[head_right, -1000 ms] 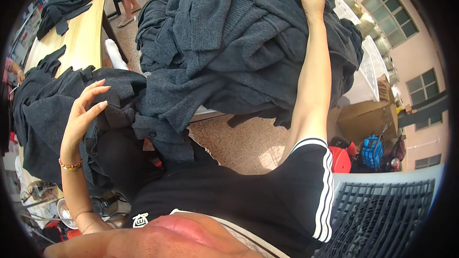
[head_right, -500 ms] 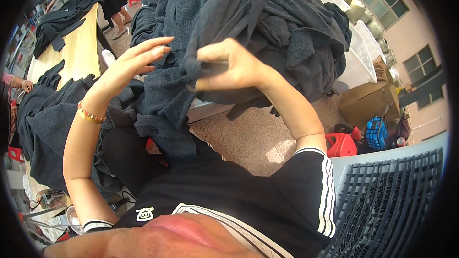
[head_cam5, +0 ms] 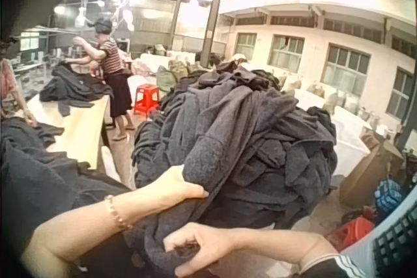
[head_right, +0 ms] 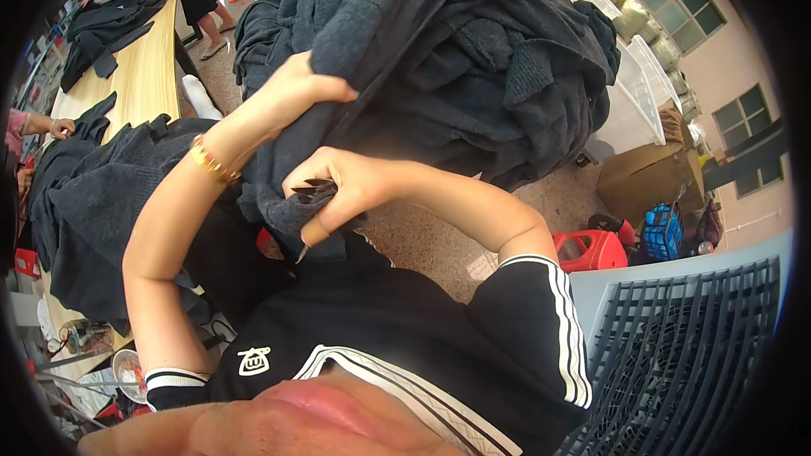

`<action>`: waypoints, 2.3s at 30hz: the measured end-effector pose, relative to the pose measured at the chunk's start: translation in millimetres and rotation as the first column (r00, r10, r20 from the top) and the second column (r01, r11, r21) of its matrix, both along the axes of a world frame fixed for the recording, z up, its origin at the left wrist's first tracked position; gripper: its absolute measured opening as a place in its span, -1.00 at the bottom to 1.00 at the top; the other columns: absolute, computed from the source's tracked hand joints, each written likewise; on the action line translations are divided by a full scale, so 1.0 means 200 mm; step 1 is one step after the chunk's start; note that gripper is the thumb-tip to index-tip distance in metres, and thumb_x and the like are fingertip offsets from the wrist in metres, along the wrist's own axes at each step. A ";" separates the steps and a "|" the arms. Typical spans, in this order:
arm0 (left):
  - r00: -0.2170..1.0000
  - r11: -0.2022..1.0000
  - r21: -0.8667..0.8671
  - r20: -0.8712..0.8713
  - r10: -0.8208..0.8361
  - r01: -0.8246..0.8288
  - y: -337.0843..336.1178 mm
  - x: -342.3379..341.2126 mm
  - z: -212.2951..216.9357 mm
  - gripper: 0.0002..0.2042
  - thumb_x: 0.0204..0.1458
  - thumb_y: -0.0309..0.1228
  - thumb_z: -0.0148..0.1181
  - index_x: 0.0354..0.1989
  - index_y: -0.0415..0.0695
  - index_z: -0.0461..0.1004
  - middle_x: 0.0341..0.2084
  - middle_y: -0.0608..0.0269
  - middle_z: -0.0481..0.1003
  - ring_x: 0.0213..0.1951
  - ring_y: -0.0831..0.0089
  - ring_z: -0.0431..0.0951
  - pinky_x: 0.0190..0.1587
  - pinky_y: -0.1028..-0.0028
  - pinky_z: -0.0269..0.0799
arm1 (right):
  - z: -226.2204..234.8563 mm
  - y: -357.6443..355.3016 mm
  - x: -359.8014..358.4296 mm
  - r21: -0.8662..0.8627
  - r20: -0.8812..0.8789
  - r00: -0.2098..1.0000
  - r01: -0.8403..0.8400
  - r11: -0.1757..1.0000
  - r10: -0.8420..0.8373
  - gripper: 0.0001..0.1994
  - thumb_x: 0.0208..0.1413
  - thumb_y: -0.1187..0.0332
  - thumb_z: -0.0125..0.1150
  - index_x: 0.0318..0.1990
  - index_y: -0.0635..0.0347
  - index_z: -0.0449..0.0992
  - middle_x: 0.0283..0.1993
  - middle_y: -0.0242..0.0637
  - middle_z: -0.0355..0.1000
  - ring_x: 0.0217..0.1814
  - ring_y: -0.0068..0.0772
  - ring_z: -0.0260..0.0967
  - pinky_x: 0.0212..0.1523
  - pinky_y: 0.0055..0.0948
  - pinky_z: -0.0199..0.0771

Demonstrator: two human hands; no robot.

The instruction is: The person trims loose threads from knit garments using thread clippers, cutting excess threads around buttons and seams.

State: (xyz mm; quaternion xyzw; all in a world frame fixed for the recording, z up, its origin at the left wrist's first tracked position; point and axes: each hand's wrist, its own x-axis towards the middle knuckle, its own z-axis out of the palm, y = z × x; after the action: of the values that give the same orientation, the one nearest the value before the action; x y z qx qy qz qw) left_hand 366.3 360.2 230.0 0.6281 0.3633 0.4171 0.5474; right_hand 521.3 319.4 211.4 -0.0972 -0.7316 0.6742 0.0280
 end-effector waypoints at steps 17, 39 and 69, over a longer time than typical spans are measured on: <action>0.655 0.666 0.223 -0.130 0.744 -0.712 -1.51 -1.30 -0.25 -0.22 -0.45 -0.57 0.44 0.12 -0.38 0.29 0.04 0.07 0.41 0.09 0.31 0.39 0.21 0.34 0.19 | 0.09 0.75 0.44 0.323 -0.762 0.266 0.946 0.009 -0.590 -0.53 -0.04 0.55 0.24 0.10 0.10 0.45 -0.18 -0.38 0.45 -0.24 -0.56 0.43 -0.18 -0.58 0.44; 0.742 0.809 0.351 -0.337 0.579 -0.472 -0.77 -0.63 0.08 -0.46 0.03 -0.22 0.26 0.15 -0.24 0.34 0.02 -0.01 0.43 -0.02 0.32 0.49 0.02 0.42 0.39 | 0.48 0.49 -0.06 0.787 -0.287 0.915 0.393 0.475 -0.282 -0.85 -0.25 0.55 0.24 -0.42 0.35 0.50 -0.22 -0.36 0.34 -0.21 -0.55 0.27 -0.23 -0.56 0.26; 0.282 0.450 -0.451 0.393 0.875 -0.771 -1.40 -1.49 -0.39 -0.78 0.10 -0.37 0.14 -0.22 -0.30 0.54 -0.28 0.08 0.60 -0.22 0.24 0.61 -0.06 0.30 0.51 | -0.38 0.45 -0.56 0.352 0.020 0.988 0.135 0.926 -0.151 -0.77 0.12 0.19 0.17 -0.24 0.16 0.55 -0.51 -0.45 0.41 -0.69 -0.83 0.04 -0.65 -0.74 0.00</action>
State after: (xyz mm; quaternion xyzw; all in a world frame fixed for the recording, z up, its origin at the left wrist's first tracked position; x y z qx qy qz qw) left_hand 68.9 81.2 152.2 0.1384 0.4838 0.7741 0.3842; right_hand 409.8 409.9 135.4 -0.1594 -0.8313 0.5270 0.0768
